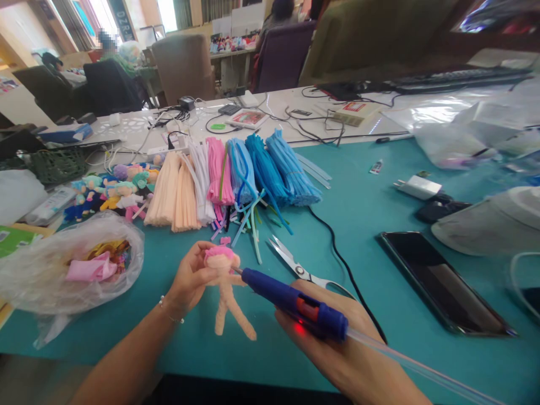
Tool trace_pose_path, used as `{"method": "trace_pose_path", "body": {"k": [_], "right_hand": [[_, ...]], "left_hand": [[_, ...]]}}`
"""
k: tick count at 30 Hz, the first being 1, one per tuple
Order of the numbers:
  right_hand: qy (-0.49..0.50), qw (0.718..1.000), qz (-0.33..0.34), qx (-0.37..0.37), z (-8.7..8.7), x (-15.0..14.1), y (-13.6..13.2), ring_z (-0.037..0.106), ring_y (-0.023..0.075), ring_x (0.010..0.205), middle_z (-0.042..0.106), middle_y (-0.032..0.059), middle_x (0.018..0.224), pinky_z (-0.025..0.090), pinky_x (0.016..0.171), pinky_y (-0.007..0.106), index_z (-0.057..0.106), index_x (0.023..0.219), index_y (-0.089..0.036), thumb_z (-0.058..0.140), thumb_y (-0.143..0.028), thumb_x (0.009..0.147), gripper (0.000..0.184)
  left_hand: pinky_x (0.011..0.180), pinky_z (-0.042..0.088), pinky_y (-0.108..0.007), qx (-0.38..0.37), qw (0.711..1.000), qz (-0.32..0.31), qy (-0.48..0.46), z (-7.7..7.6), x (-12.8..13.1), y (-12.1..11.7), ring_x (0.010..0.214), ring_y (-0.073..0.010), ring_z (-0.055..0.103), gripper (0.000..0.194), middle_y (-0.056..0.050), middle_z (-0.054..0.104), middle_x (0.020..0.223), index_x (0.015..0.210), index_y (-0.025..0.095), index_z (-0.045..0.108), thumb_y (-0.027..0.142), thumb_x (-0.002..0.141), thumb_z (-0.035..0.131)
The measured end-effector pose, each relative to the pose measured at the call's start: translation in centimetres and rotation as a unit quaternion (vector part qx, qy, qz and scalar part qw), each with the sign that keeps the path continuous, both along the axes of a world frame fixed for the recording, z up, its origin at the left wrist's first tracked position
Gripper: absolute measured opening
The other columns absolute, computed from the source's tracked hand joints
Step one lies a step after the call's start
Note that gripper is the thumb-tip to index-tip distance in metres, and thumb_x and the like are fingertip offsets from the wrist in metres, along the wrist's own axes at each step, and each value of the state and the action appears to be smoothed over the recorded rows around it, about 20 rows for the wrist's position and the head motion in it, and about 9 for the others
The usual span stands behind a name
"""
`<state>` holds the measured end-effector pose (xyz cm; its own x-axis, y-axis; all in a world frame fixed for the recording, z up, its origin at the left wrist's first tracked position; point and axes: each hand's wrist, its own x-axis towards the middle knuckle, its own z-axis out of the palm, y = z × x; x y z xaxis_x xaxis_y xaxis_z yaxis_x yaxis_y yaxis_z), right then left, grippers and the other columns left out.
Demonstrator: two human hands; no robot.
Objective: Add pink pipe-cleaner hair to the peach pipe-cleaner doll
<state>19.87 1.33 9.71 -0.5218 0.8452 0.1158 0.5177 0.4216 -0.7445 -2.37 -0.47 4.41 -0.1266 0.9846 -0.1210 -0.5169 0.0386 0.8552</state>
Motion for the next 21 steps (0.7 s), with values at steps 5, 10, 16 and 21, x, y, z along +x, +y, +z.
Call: {"method": "trace_pose_path", "body": {"k": [5,10,16,21], "right_hand": [[-0.015,1.0,0.016,0.014,0.4,-0.2,0.4,0.054,0.0144,0.052,0.059,-0.0005,0.06,0.036,0.045,0.025,0.052,0.068,-0.023,0.051,-0.026,0.083,0.016],[-0.025,0.999,0.036,0.02,1.3,-0.2,0.6,0.056,0.0156,0.057,0.061,0.0007,0.064,0.04,0.05,0.025,0.052,0.07,-0.023,0.05,-0.023,0.084,0.014],[-0.013,0.994,0.103,0.038,1.2,0.7,1.2,0.056,0.0154,0.059,0.062,0.0011,0.068,0.042,0.056,0.026,0.056,0.08,-0.022,0.049,-0.022,0.086,0.009],[0.011,0.985,0.155,0.081,0.6,1.2,2.1,0.057,0.0166,0.061,0.062,0.0021,0.072,0.042,0.057,0.027,0.057,0.086,-0.023,0.05,-0.022,0.084,0.007]], "left_hand": [[0.066,0.05,-0.026,-0.021,0.999,0.009,-0.027,0.0,0.1,0.0,0.069,-0.0153,0.064,0.039,-0.001,0.069,0.08,0.09,0.019,0.061,0.024,0.056,0.08],[0.062,0.048,-0.024,-0.045,0.998,0.001,-0.043,0.0,0.1,0.0,0.065,-0.0131,0.062,0.031,-0.001,0.068,0.077,0.089,0.018,0.061,0.02,0.061,0.075],[0.062,0.049,-0.024,-0.089,0.995,-0.018,-0.047,0.5,0.1,-0.1,0.064,-0.0143,0.063,0.025,-0.003,0.07,0.077,0.085,0.016,0.062,0.023,0.063,0.073],[0.066,0.049,-0.027,-0.127,0.99,-0.066,-0.007,1.4,-0.1,0.0,0.068,-0.018,0.066,0.021,-0.005,0.071,0.075,0.081,0.015,0.065,0.027,0.065,0.07]]}}
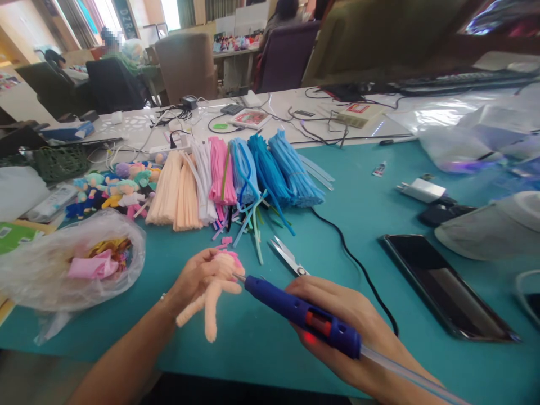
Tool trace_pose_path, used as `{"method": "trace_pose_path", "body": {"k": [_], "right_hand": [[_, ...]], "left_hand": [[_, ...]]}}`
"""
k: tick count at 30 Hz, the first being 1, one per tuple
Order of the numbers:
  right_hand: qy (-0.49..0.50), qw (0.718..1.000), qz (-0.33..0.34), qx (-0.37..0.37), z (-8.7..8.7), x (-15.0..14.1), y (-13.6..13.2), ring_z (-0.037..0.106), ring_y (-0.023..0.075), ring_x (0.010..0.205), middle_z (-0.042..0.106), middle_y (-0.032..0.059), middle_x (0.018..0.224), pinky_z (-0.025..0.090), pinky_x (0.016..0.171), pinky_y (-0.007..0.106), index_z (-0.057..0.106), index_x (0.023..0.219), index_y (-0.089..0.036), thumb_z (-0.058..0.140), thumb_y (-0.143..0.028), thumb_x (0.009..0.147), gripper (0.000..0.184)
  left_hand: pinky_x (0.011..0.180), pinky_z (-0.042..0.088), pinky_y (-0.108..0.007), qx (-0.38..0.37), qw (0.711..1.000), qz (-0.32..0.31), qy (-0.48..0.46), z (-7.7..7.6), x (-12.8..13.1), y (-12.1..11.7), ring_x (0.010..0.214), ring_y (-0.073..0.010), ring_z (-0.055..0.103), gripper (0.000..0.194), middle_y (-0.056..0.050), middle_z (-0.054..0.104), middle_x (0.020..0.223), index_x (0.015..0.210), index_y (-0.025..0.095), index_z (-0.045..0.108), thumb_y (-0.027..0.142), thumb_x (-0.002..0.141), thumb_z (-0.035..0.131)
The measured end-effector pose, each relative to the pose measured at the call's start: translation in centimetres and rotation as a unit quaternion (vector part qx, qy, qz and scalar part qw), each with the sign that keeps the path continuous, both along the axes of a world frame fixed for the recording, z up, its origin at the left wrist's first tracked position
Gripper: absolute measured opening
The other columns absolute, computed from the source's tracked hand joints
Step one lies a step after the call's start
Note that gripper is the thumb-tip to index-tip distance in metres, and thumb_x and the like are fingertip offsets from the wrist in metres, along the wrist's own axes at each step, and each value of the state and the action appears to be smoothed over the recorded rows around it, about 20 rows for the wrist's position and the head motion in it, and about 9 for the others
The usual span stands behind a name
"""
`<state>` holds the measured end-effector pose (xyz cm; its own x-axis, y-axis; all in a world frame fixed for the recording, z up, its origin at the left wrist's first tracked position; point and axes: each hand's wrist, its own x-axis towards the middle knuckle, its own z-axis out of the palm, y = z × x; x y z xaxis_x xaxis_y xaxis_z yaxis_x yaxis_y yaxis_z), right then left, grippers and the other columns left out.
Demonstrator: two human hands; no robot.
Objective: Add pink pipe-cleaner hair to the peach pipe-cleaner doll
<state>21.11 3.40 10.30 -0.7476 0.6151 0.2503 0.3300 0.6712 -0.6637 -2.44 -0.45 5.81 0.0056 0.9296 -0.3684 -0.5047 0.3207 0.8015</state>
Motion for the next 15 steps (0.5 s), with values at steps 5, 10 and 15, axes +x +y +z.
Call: {"method": "trace_pose_path", "body": {"k": [5,10,15], "right_hand": [[-0.005,1.0,0.023,0.009,-0.5,0.3,0.4,0.059,0.0176,0.065,0.063,0.0038,0.077,0.043,0.059,0.027,0.057,0.088,-0.023,0.049,-0.023,0.084,0.009],[-0.021,0.999,0.038,0.017,-0.6,0.5,0.6,0.059,0.0182,0.068,0.064,0.0044,0.079,0.043,0.06,0.028,0.057,0.089,-0.023,0.048,-0.021,0.082,0.011],[-0.024,0.999,0.038,0.019,-0.3,0.8,0.7,0.058,0.019,0.069,0.063,0.0053,0.081,0.043,0.061,0.029,0.057,0.089,-0.023,0.049,-0.022,0.081,0.011]], "left_hand": [[0.065,0.047,-0.03,-0.012,0.998,-0.026,0.057,0.1,-0.3,0.2,0.068,-0.0197,0.063,0.02,-0.006,0.07,0.075,0.071,0.015,0.066,0.031,0.061,0.07],[0.056,0.043,-0.028,-0.014,0.997,-0.05,0.063,-0.5,-0.4,0.2,0.058,-0.0161,0.058,0.022,-0.004,0.067,0.069,0.074,0.015,0.069,0.031,0.06,0.067],[0.058,0.044,-0.028,-0.012,0.998,-0.048,0.048,-1.0,-0.5,0.3,0.06,-0.0167,0.058,0.022,-0.005,0.067,0.07,0.073,0.014,0.069,0.031,0.058,0.068]]}}
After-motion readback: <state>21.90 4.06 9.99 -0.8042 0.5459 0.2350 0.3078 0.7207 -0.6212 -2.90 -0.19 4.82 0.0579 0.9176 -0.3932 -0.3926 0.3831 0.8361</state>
